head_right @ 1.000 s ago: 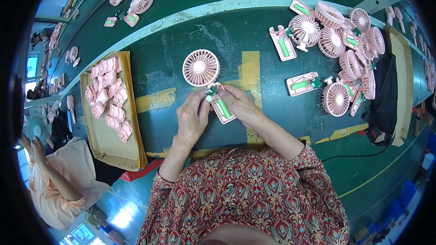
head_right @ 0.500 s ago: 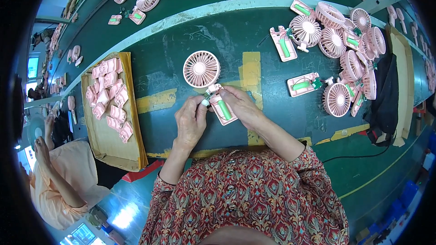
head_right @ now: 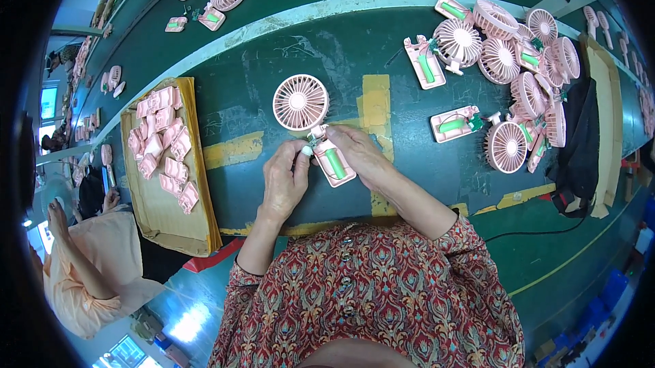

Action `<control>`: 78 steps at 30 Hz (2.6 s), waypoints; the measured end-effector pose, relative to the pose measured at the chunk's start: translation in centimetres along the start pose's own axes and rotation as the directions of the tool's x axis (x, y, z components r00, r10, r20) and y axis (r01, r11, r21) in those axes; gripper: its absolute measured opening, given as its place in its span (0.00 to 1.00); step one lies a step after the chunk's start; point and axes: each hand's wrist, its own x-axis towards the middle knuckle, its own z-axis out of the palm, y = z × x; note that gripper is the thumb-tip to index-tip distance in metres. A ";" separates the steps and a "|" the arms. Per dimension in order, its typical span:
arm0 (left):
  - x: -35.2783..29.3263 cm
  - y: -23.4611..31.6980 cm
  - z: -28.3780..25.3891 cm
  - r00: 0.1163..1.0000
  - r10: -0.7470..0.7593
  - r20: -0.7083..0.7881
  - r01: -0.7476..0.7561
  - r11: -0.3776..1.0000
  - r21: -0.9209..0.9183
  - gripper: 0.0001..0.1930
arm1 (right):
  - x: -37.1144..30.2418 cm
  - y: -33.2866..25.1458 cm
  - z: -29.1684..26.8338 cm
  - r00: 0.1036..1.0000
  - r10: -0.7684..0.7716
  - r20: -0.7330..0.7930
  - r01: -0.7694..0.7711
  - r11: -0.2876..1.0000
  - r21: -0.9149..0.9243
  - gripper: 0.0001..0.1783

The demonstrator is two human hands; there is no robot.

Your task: The person assembles a pink handheld fan by inserting a circuit board and battery into the handle, fitting the back cover, and placing the completed fan onto the conveyor belt.

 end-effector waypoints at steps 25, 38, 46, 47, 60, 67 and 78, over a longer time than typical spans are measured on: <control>0.5 0.7 -0.4 0.997 0.078 0.027 -0.081 0.988 0.135 0.06 | 0.1 0.5 -0.4 0.999 0.009 0.042 -0.005 0.994 -0.108 0.20; 0.8 1.0 -0.4 0.958 0.281 0.050 -0.284 0.922 0.262 0.17 | 0.1 0.1 -0.8 0.964 -0.104 0.246 0.170 0.949 -0.266 0.15; 1.1 1.3 -0.5 0.945 0.281 0.166 -0.318 0.907 0.275 0.17 | 0.0 0.9 -0.8 0.964 -0.151 0.217 0.224 0.904 -0.364 0.16; 1.1 1.1 -0.4 0.939 0.286 0.193 -0.330 0.907 0.260 0.18 | 0.0 1.0 -0.9 0.965 -0.156 0.212 0.222 0.915 -0.337 0.16; -1.5 -0.6 0.3 0.979 0.148 -0.139 -0.145 0.989 0.032 0.17 | 0.9 0.6 -0.6 0.991 -0.026 0.128 0.054 0.975 -0.218 0.19; -3.6 0.2 2.3 0.967 0.230 -0.105 -0.200 0.951 0.237 0.24 | 0.6 0.8 -0.8 0.993 -0.044 0.114 0.060 0.988 -0.140 0.19; -2.0 -0.6 -3.3 0.970 0.157 -0.186 -0.129 0.979 0.157 0.16 | 0.5 0.6 -0.4 0.989 -0.083 0.125 0.113 0.960 -0.257 0.19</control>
